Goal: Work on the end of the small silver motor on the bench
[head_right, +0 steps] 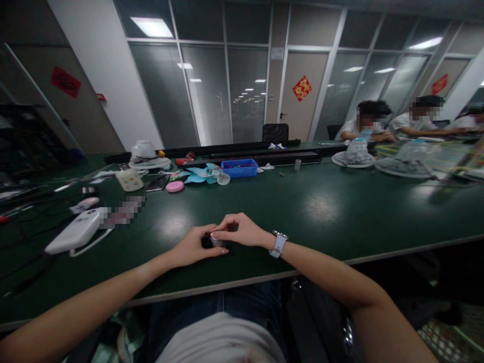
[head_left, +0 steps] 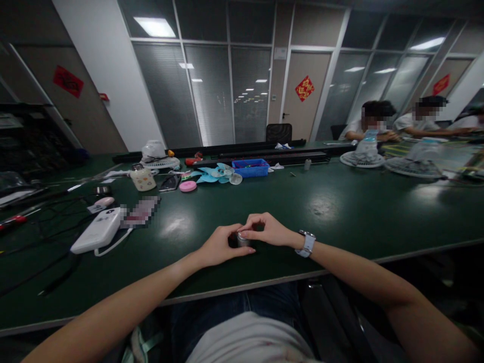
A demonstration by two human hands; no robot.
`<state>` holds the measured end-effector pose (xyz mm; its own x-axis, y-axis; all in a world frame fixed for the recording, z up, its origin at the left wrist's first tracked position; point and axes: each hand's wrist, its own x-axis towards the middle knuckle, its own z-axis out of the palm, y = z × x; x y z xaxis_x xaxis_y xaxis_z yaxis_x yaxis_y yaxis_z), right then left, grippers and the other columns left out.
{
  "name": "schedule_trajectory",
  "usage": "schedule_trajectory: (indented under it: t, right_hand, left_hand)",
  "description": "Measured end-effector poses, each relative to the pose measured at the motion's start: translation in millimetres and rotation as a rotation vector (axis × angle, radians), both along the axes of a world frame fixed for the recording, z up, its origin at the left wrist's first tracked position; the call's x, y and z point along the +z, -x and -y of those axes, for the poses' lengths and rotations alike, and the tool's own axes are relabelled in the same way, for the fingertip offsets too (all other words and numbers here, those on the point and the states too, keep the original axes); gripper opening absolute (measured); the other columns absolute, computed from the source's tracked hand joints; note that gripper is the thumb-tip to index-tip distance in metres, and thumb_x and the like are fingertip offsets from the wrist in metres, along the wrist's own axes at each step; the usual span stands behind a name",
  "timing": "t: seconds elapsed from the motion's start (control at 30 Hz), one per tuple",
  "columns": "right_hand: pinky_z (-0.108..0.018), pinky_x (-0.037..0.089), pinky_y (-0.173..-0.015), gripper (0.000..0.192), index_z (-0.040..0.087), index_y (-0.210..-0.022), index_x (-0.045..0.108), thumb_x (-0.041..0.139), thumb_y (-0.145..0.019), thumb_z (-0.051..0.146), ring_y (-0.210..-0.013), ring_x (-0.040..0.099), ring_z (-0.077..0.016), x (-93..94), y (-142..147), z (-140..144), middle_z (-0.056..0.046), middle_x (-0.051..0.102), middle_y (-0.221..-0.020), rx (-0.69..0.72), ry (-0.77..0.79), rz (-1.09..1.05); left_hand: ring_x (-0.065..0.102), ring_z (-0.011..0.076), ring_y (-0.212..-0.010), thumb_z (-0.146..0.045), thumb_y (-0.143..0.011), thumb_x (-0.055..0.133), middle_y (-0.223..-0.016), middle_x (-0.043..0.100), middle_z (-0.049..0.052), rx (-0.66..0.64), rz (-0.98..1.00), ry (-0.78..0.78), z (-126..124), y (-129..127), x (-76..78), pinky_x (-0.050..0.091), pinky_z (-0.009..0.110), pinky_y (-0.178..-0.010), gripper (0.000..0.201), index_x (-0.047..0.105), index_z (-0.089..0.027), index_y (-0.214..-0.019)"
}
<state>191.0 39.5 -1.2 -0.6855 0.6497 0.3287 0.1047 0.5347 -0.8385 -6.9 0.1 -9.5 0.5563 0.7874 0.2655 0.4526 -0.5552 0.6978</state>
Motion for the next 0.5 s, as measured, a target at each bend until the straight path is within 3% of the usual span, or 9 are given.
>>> schedule_trajectory:
  t: [0.5]
  right_hand:
    - [-0.027, 0.048, -0.067, 0.033, 0.013, -0.079, 0.066, 0.073, -0.077, 0.045, -0.069, 0.060, -0.0129, -3.2, 2.5, 0.4, -0.003, 0.068, -0.078, -0.020, 0.073, -0.040]
  left_hand:
    - [0.062, 0.0180, -0.081, -0.046, -0.078, 0.072, -0.092, 0.069, 0.002, 0.016, -0.012, 0.010, 1.1, -0.8, 1.8, 0.047, 0.025, -0.070, 0.041, 0.065, -0.014, -0.102]
